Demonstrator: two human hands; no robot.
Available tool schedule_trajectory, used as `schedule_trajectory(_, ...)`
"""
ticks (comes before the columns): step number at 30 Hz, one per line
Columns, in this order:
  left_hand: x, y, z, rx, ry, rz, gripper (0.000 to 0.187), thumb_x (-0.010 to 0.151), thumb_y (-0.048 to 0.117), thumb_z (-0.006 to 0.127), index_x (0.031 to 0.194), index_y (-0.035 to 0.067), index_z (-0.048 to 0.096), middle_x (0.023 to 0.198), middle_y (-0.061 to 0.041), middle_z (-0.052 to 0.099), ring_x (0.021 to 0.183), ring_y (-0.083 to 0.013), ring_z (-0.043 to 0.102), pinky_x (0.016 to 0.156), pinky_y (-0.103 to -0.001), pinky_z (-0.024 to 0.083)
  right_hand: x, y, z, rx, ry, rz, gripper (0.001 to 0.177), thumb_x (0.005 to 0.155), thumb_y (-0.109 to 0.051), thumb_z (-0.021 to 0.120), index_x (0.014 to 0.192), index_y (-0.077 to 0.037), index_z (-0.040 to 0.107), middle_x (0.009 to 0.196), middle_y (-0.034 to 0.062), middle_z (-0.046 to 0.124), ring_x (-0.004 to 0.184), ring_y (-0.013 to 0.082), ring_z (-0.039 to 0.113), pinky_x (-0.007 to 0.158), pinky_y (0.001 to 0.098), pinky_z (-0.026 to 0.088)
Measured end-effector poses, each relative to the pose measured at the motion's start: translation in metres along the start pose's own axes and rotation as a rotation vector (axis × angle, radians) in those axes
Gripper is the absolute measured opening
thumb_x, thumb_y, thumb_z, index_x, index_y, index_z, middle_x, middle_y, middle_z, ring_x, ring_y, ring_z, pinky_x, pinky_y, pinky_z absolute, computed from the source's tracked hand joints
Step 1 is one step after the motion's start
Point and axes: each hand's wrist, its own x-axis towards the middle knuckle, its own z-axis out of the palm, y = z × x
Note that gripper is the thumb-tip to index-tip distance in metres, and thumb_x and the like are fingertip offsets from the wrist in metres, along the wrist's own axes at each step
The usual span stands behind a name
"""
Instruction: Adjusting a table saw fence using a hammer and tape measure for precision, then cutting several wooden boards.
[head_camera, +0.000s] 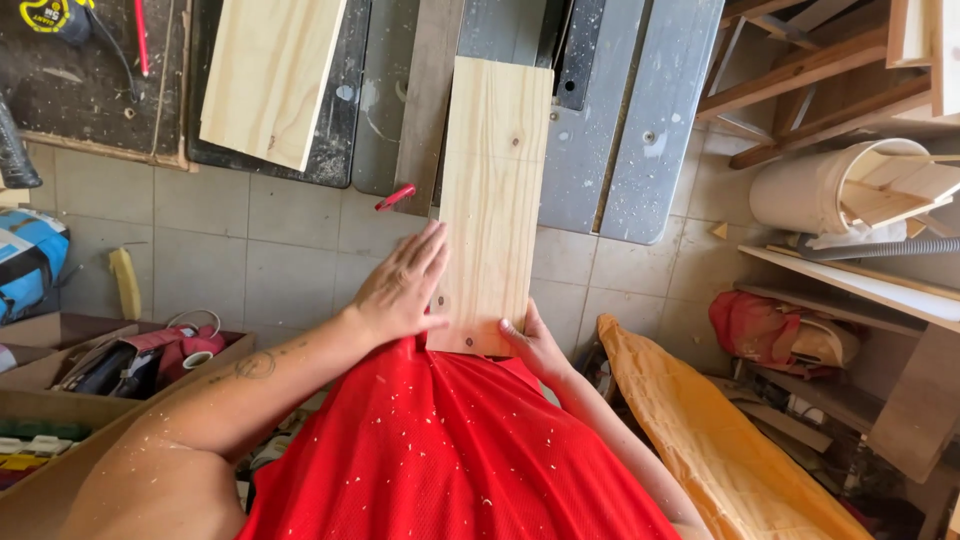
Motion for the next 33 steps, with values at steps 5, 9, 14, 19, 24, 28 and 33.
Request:
schedule_trajectory(5, -0.015, 0.022, 0.020, 0.100, -0.052, 0.085, 0.152, 0.048, 0.069, 0.096, 0.161, -0.007, 0.029, 0.171, -0.034, 0.016, 0.161, -0.0473, 0.015, 0.132, -0.051, 0.019, 0.014, 0.010, 0.003, -0.021, -0.034, 0.058, 0.060, 0.103, -0.026, 0.073, 0.155, -0.013, 0.046, 0.125, 0.0100, 0.064, 0.113, 0.0181, 0.056, 0.101, 0.0431, 0.053)
schedule_trajectory(9, -0.012, 0.020, 0.041, 0.220, -0.055, 0.025, 0.153, 0.043, 0.057, 0.099, 0.163, -0.006, 0.026, 0.172, -0.033, 0.012, 0.162, -0.0472, 0.012, 0.132, -0.051, 0.017, 0.031, 0.015, 0.003, -0.109, -0.055, 0.098, 0.068, 0.102, -0.030, 0.075, 0.158, -0.012, 0.042, 0.123, 0.0135, 0.065, 0.111, 0.0219, 0.058, 0.100, 0.0469, 0.052)
schedule_trajectory(14, -0.009, 0.006, 0.089, 0.341, -0.045, -0.016, 0.146, 0.044, 0.036, 0.101, 0.163, -0.005, 0.026, 0.172, -0.034, 0.013, 0.162, -0.0482, 0.012, 0.133, -0.053, 0.017, 0.064, 0.050, -0.013, -0.131, -0.069, 0.150, 0.061, 0.103, -0.031, 0.074, 0.149, -0.003, 0.046, 0.117, 0.0192, 0.066, 0.106, 0.0282, 0.061, 0.094, 0.0499, 0.054)
schedule_trajectory(19, -0.004, 0.003, 0.080, 0.346, 0.020, -0.056, 0.135, 0.047, 0.018, 0.094, 0.163, -0.005, 0.027, 0.173, -0.033, 0.015, 0.162, -0.0471, 0.014, 0.133, -0.053, 0.016, 0.070, 0.042, -0.007, 0.030, -0.058, 0.255, 0.058, 0.103, -0.025, 0.074, 0.145, -0.007, 0.038, 0.107, 0.0272, 0.068, 0.079, 0.0422, 0.078, 0.062, 0.0488, 0.068)
schedule_trajectory(24, 0.002, 0.003, 0.077, 0.358, 0.046, -0.048, 0.133, 0.044, 0.008, 0.089, 0.162, -0.007, 0.027, 0.172, -0.035, 0.015, 0.162, -0.0488, 0.016, 0.132, -0.054, 0.018, 0.071, 0.028, -0.008, 0.025, -0.052, 0.270, 0.057, 0.104, -0.023, 0.073, 0.145, -0.005, 0.038, 0.110, 0.0296, 0.068, 0.081, 0.0443, 0.078, 0.065, 0.0491, 0.069)
schedule_trajectory(28, 0.003, 0.003, 0.074, 0.347, 0.074, -0.042, 0.131, 0.045, 0.004, 0.086, 0.162, -0.009, 0.027, 0.172, -0.036, 0.014, 0.161, -0.0499, 0.016, 0.132, -0.055, 0.018, 0.073, 0.031, -0.007, 0.011, -0.064, 0.268, 0.056, 0.105, -0.024, 0.071, 0.144, -0.004, 0.037, 0.110, 0.0319, 0.068, 0.082, 0.0474, 0.078, 0.065, 0.0498, 0.069)
schedule_trajectory(33, 0.009, 0.009, 0.072, 0.345, 0.101, -0.060, 0.126, 0.048, 0.005, 0.084, 0.160, -0.010, 0.029, 0.171, -0.037, 0.018, 0.160, -0.0506, 0.019, 0.131, -0.055, 0.017, 0.088, 0.054, -0.014, 0.014, -0.051, 0.286, 0.056, 0.105, -0.025, 0.071, 0.144, -0.005, 0.037, 0.110, 0.0313, 0.068, 0.082, 0.0477, 0.078, 0.066, 0.0502, 0.069)
